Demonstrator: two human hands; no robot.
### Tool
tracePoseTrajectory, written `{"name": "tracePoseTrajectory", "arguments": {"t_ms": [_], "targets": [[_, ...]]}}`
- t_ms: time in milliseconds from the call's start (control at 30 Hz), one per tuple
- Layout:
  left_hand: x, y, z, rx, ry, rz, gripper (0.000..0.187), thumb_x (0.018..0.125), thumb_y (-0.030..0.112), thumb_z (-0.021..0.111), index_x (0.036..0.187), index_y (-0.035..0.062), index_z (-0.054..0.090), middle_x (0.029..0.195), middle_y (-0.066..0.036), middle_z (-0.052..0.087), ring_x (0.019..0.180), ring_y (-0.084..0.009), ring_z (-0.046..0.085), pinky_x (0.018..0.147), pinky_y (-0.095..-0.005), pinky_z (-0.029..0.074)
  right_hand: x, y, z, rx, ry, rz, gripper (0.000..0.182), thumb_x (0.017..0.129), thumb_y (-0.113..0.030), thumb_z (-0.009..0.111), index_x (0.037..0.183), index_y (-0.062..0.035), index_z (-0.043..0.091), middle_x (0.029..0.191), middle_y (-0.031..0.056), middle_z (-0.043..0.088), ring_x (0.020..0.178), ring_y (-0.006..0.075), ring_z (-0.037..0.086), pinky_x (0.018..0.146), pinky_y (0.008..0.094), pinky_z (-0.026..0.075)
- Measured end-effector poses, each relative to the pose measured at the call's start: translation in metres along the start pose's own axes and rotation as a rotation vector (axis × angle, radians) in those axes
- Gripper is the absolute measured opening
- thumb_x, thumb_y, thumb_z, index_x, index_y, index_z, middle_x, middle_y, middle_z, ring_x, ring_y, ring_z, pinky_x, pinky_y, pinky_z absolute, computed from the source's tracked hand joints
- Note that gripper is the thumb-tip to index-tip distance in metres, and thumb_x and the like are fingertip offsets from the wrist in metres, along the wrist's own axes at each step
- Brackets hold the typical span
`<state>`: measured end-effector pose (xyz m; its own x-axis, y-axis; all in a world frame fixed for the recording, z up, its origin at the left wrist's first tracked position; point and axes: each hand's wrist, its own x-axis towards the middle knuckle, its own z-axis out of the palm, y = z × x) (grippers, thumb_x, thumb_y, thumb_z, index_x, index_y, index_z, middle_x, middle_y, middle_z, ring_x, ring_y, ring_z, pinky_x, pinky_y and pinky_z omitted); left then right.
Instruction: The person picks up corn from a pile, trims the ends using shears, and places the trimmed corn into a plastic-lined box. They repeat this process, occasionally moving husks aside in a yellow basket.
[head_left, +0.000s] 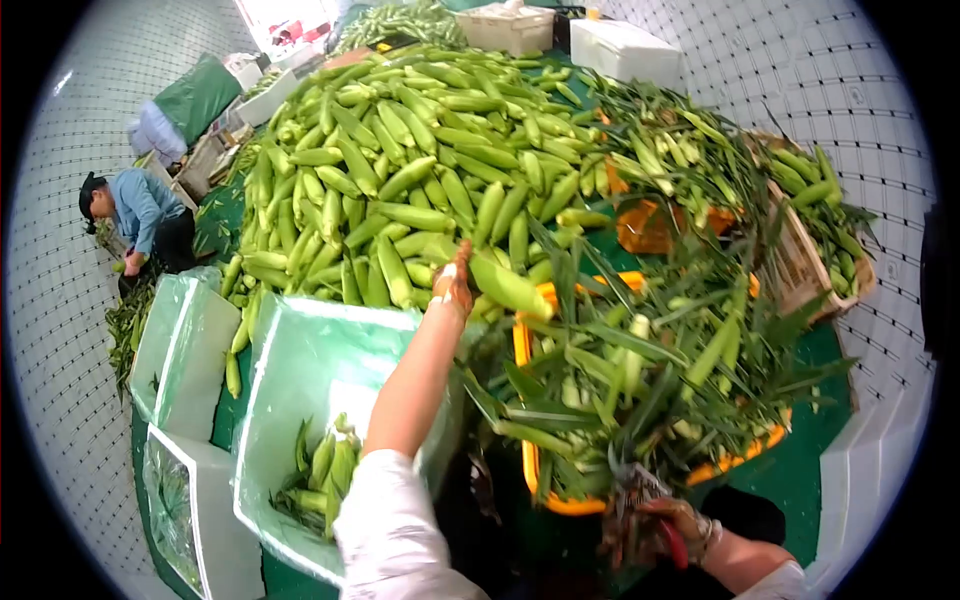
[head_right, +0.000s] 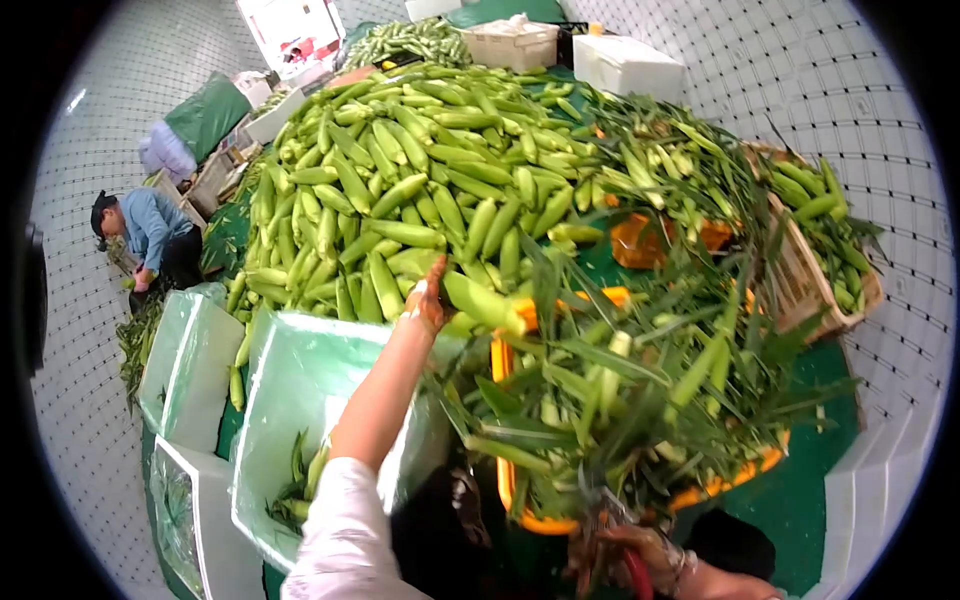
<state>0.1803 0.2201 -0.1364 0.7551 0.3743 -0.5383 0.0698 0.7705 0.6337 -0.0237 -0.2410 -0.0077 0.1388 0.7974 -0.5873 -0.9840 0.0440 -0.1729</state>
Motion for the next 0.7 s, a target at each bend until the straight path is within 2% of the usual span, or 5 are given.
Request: {"name": "tracePoseTrajectory", "arguments": {"t_ms": [133,367,533,633,700], "targets": [[0.059,0.099,0.034,-0.371,-0.198,0.41,0.053,0.094,0.044,0.031,0.134,0.0087,0.036,0.132,-0.013,0.045,0.114,-0.0308,0.049,0.096,-0.0526,0.038,0.023,-0.007,-0.012,0.42,-0.039,0.164,0.049,0.08,-0.016,0.058,0.121,0.0046,0.042,0.106,0.0147,0.05,0.085,0.021,0.055,0.09,0.0382,0.045],[-0.045,0.264,-0.033,0.081,-0.456,1.043,0.045,0.092,0.035,0.047,0.117,-0.0025,0.044,0.115,-0.02,0.055,0.102,-0.0336,0.056,0.089,-0.0429,0.045,0.032,-0.039,-0.007,-0.356,0.305,-0.105,0.077,0.082,-0.035,0.061,0.138,-0.0012,0.021,0.134,0.0166,0.034,0.116,0.0293,0.043,0.092,0.0351,0.042],[-0.209,0.14,-0.306,0.776,0.281,0.905,0.02,0.088,0.025,0.056,0.084,0.005,0.052,0.071,-0.002,0.052,0.065,-0.0147,0.05,0.06,-0.0292,0.043,0.031,-0.054,-0.014,-0.392,0.377,-0.307,0.077,0.079,-0.031,0.064,0.136,0.0012,0.023,0.128,0.0156,0.039,0.111,0.0275,0.046,0.09,0.0344,0.044],[-0.25,0.008,-0.439,-0.245,0.213,0.372,0.018,0.083,0.018,0.06,0.092,0.0035,0.053,0.08,-0.008,0.058,0.072,-0.0166,0.056,0.062,-0.0288,0.046,0.027,-0.058,-0.018,-0.384,0.379,-0.357,0.078,0.077,-0.028,0.066,0.135,0.0027,0.024,0.124,0.015,0.041,0.108,0.0265,0.047,0.088,0.034,0.044],[-0.248,-0.046,-0.425,1.23,0.546,0.288,0.032,0.081,0.03,0.06,0.098,0.0028,0.058,0.089,-0.014,0.064,0.084,-0.0245,0.061,0.076,-0.0342,0.047,0.034,-0.05,-0.015,-0.354,0.367,-0.368,0.078,0.076,-0.027,0.068,0.134,0.0037,0.025,0.121,0.0147,0.043,0.106,0.0258,0.048,0.087,0.0337,0.045]]}}
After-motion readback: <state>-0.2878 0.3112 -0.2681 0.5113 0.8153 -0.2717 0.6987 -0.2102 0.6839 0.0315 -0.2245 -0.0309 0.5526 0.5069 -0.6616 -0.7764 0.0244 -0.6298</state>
